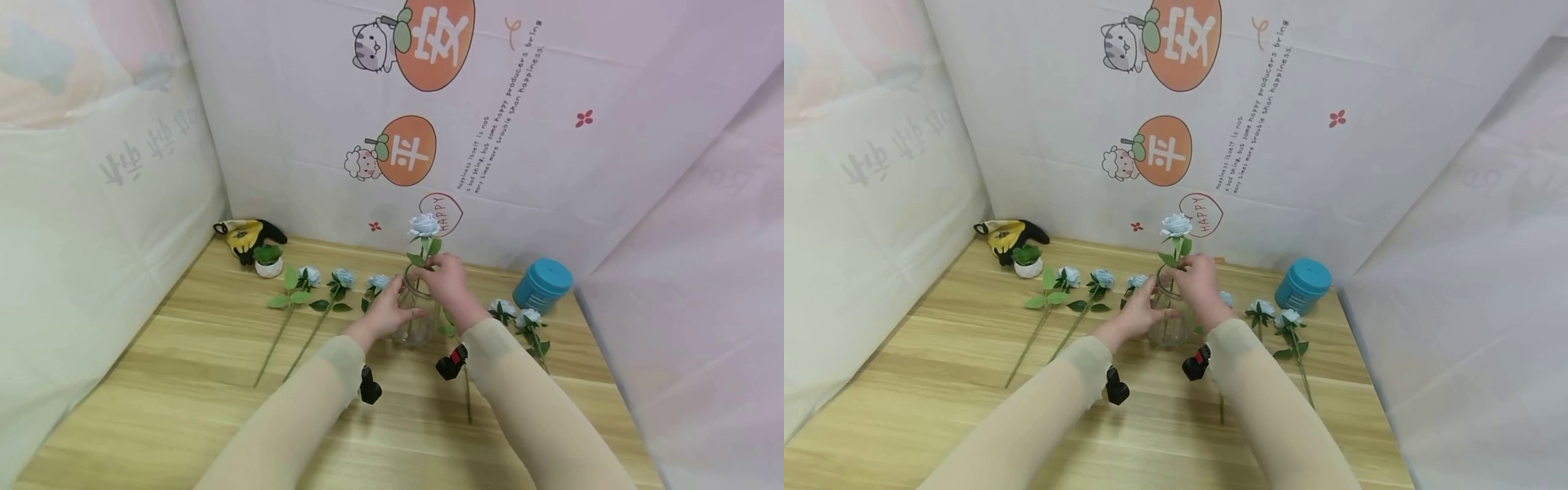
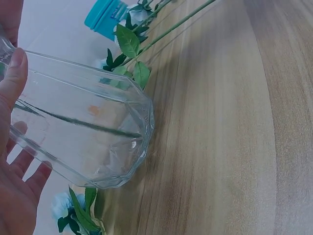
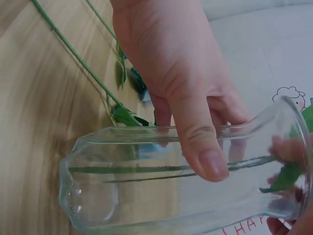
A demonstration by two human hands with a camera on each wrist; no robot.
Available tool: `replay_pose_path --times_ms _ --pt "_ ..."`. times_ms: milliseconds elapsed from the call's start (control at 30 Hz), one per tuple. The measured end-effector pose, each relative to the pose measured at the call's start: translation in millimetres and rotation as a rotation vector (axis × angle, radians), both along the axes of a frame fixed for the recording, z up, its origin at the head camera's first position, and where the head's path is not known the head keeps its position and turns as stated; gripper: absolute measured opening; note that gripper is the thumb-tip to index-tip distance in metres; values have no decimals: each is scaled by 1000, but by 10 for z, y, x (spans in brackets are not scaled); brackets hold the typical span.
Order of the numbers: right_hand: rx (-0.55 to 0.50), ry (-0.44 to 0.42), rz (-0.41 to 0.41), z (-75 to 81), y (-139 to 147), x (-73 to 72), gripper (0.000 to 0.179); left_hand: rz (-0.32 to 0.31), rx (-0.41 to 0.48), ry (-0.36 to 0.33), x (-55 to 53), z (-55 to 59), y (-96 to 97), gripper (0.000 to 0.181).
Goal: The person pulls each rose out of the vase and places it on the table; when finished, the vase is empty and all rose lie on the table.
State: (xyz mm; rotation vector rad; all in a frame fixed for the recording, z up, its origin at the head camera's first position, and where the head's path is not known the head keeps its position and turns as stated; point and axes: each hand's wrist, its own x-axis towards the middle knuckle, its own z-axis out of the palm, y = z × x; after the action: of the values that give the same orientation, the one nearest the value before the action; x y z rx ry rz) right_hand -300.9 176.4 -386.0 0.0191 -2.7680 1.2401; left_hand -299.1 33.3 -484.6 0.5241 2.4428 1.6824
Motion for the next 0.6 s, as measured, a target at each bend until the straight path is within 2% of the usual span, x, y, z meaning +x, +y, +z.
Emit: replay_pose_path --times_ms 133,233,433,500,600 --pt "-31 42 41 77 56 43 28 5 -3 1 2 -4 5 80" --pt "-90 92 64 220 131 110 28 5 9 15 8 -10 11 73" --pt "-320 233 57 619 288 228 25 4 40 39 11 -4 12 70" --pt "-371 301 35 754 337 264 21 5 35 43 10 -1 10 71" --pt "-507 415 20 950 423 317 13 9 25 47 11 8 9 73"
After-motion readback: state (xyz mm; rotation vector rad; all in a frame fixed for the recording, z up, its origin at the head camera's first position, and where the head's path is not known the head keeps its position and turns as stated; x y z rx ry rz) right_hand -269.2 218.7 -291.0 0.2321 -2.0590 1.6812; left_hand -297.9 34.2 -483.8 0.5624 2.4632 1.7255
